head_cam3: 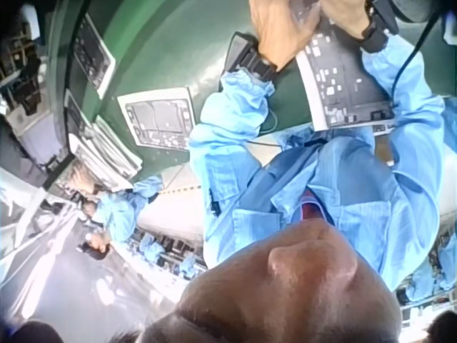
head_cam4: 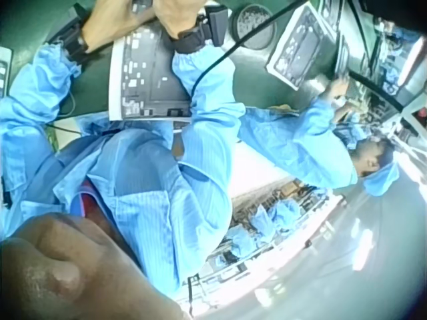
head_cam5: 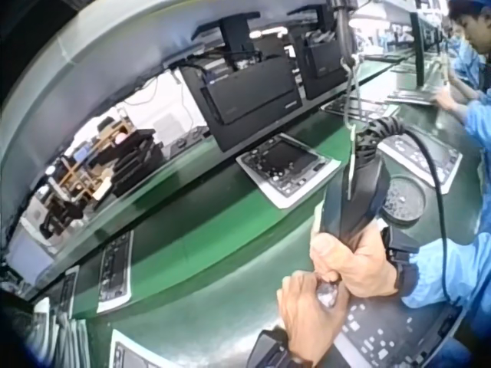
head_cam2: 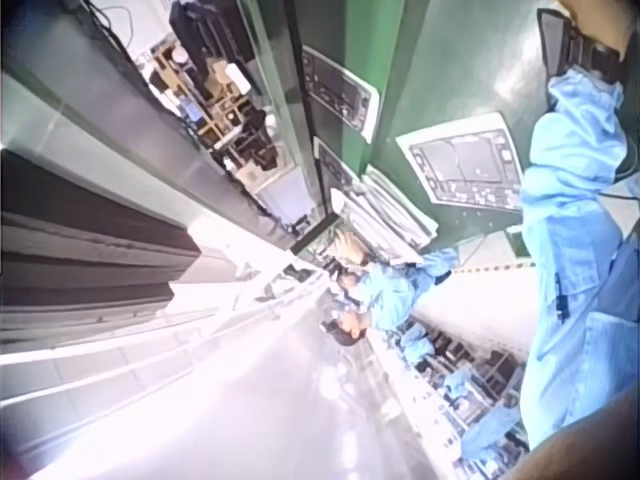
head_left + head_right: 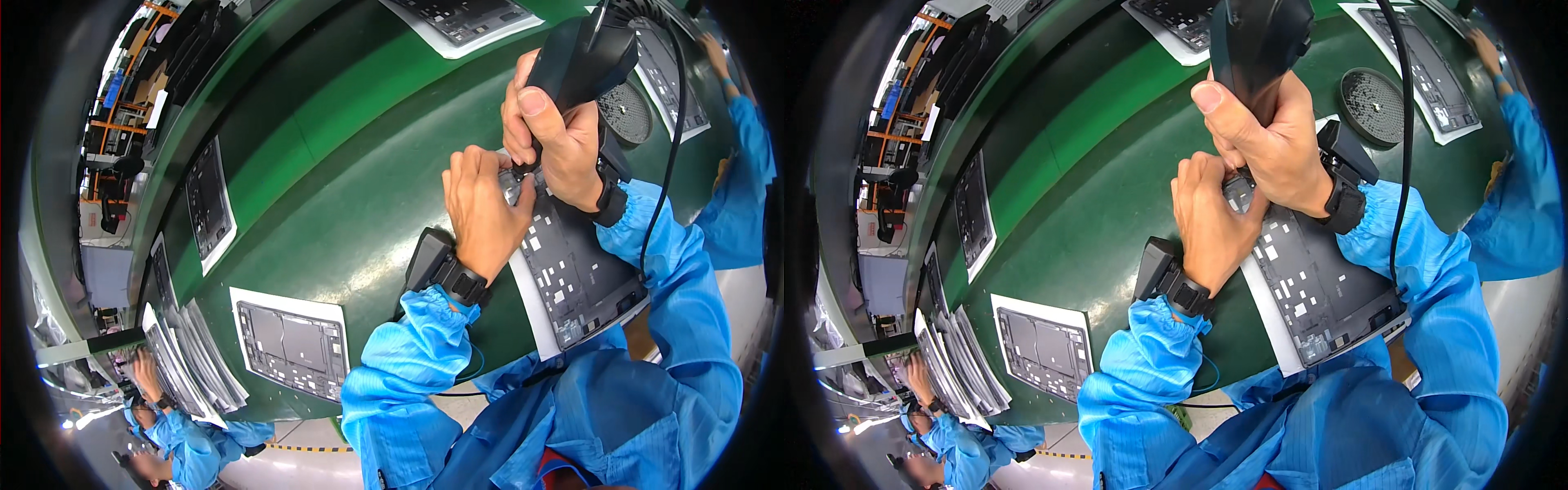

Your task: Assembling and testing internal components of electronic tablet devices on a factory production line.

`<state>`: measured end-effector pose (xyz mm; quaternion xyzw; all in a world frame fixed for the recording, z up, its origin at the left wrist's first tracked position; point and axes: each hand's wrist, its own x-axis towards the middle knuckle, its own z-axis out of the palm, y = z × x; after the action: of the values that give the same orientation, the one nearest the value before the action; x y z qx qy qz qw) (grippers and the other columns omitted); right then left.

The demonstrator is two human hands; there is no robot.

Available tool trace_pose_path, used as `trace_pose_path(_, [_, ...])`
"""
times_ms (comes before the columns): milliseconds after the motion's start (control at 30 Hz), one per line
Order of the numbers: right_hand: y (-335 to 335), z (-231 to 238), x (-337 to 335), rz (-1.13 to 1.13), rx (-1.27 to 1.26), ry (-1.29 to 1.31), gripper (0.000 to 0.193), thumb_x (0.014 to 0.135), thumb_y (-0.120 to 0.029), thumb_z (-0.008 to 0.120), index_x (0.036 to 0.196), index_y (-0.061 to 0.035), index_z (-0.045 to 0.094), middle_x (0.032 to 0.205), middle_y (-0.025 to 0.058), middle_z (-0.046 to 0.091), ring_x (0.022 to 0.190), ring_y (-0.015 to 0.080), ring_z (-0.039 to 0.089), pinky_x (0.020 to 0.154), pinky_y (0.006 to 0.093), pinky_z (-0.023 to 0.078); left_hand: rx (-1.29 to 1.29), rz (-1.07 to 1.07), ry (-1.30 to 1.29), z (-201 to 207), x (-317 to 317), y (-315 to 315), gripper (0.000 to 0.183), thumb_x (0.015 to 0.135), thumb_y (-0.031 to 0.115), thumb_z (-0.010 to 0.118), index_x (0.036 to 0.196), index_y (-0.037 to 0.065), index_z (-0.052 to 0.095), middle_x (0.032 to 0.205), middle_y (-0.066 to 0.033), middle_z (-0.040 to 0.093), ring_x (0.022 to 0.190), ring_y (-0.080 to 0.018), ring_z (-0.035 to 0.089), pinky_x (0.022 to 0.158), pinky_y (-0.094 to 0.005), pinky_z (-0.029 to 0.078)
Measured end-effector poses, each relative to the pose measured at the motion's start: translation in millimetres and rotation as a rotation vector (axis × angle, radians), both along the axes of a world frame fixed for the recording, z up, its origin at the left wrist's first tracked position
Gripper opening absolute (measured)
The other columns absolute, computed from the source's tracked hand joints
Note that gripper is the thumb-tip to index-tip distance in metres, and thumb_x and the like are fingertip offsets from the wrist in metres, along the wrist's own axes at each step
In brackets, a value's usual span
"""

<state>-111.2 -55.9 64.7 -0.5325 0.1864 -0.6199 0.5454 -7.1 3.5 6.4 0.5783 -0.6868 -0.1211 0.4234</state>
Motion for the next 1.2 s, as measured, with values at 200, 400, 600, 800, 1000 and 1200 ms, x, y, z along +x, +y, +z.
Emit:
trace_pose_path(200, [0,-3,-2,-0.003,-0.091,0.131,0.027,0.106,-0.028,0.059,0.108,-0.0042,0.048,0.065,0.0021,0.05,0.048,0.0071,0.043,0.045,0.0244,0.04,0.003,0.0,0.005,-1,0,1,0.031,0.071,0.01,0.084,0.094,0.004,0.063,0.096,-0.0092,0.058,0.095,-0.0317,0.054,0.082,-0.0433,0.04])
trace_pose_path(400, [-5,2,-9,-0.05,-0.104,0.132,0.029,0.106,-0.031,0.058,0.11,-0.0043,0.048,0.065,0.0025,0.05,0.048,0.0072,0.043,0.045,0.0244,0.04,0.004,-0.007,0.019,-2,-2,0,0.031,0.072,0.01,0.083,0.097,0.004,0.064,0.097,-0.009,0.059,0.096,-0.0311,0.055,0.083,-0.0428,0.04])
trace_pose_path(600, [-3,17,-11,-0.088,-0.062,0.045,0.03,0.107,-0.033,0.056,0.114,-0.0049,0.048,0.066,0.0039,0.049,0.047,0.0081,0.043,0.044,0.0251,0.04,-0.055,0.013,0.075,2,-1,-1,0.032,0.074,0.013,0.086,0.1,0.003,0.071,0.099,-0.0075,0.064,0.095,-0.0264,0.059,0.083,-0.0388,0.041])
trace_pose_path(800, [-3,22,-18,-0.094,-0.053,0.045,0.03,0.109,-0.034,0.053,0.116,-0.0057,0.048,0.067,0.0042,0.047,0.047,0.0081,0.042,0.044,0.0251,0.039,-0.048,0.005,0.14,1,-5,-3,0.016,0.077,0.01,0.085,0.088,0.005,0.074,0.095,-0.0048,0.068,0.092,-0.0239,0.059,0.084,-0.0368,0.041])
trace_pose_path(1000, [-4,22,-17,-0.107,-0.066,0.046,0.03,0.109,-0.034,0.053,0.115,-0.0053,0.048,0.067,0.004,0.047,0.048,0.008,0.042,0.045,0.025,0.039,-0.05,0.014,0.149,3,-4,-2,0.012,0.077,0.009,0.084,0.085,0.007,0.075,0.091,-0.0033,0.069,0.09,-0.0236,0.06,0.083,-0.0368,0.042])
trace_pose_path(1200, [-3,23,-17,-0.103,-0.083,0.048,0.029,0.108,-0.034,0.054,0.113,-0.0055,0.048,0.067,0.0041,0.048,0.048,0.0081,0.042,0.044,0.025,0.039,-0.05,0.016,0.155,5,-4,-3,0.012,0.077,0.007,0.084,0.085,0.006,0.076,0.089,-0.004,0.07,0.089,-0.0237,0.06,0.083,-0.0369,0.043])
